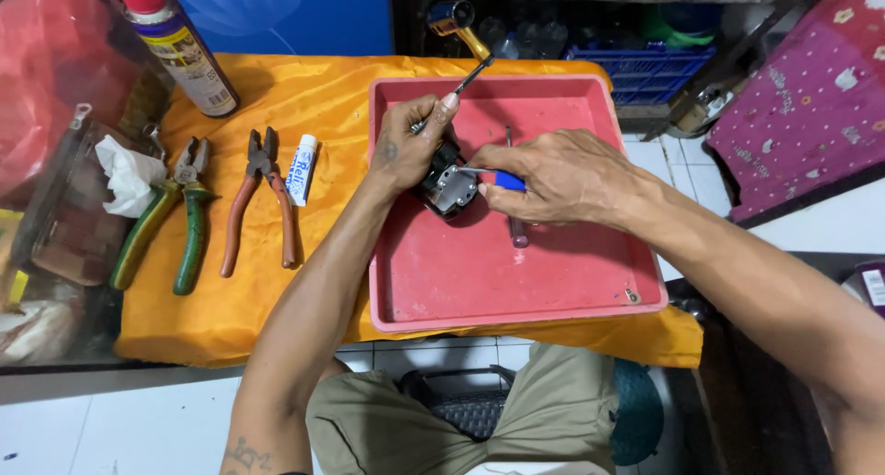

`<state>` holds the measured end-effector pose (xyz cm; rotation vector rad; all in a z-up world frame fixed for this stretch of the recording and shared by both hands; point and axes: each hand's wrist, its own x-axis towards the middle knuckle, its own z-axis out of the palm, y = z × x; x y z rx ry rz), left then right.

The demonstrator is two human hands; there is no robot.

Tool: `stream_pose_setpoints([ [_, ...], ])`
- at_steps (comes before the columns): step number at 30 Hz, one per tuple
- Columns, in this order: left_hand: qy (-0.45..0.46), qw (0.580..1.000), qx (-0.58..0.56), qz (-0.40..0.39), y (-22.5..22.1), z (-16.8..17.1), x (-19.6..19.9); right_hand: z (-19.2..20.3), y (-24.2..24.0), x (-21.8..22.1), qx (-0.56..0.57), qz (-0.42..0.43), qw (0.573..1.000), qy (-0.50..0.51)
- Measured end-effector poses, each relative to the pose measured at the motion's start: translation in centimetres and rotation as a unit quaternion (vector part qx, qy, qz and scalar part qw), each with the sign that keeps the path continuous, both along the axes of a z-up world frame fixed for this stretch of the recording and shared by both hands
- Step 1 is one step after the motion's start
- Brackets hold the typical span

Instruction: Repairing and adjusting the internal components of a fishing reel using a screwdriver and a multi-tool.

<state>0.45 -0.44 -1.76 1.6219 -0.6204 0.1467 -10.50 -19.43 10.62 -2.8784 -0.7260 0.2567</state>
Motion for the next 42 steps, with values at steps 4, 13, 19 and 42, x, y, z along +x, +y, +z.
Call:
stream_pose_setpoints([
  [4, 0.007, 1.000, -0.008, -0.002, 0.1, 0.5, -0.6, -0.5, 0.2, 0.2, 0.001, 0.000, 1.000, 0.004],
  [13, 0.002, 1.000, -0.003, -0.003, 0.1, 0.4, -0.5, 0.4, 0.8, 0.2, -0.020, -0.016, 1.000, 0.017],
  [19, 0.004, 1.000, 0.002, -0.004, 0.1, 0.7, -0.8, 0.2, 0.8, 0.5, 0.045, -0.054, 0.996, 0.056],
  [42, 0.079, 0.993, -0.041, -0.083, 0.0, 1.6, -1.4, -9.0, -3.2, 9.2, 0.874, -0.056, 0.457, 0.154],
])
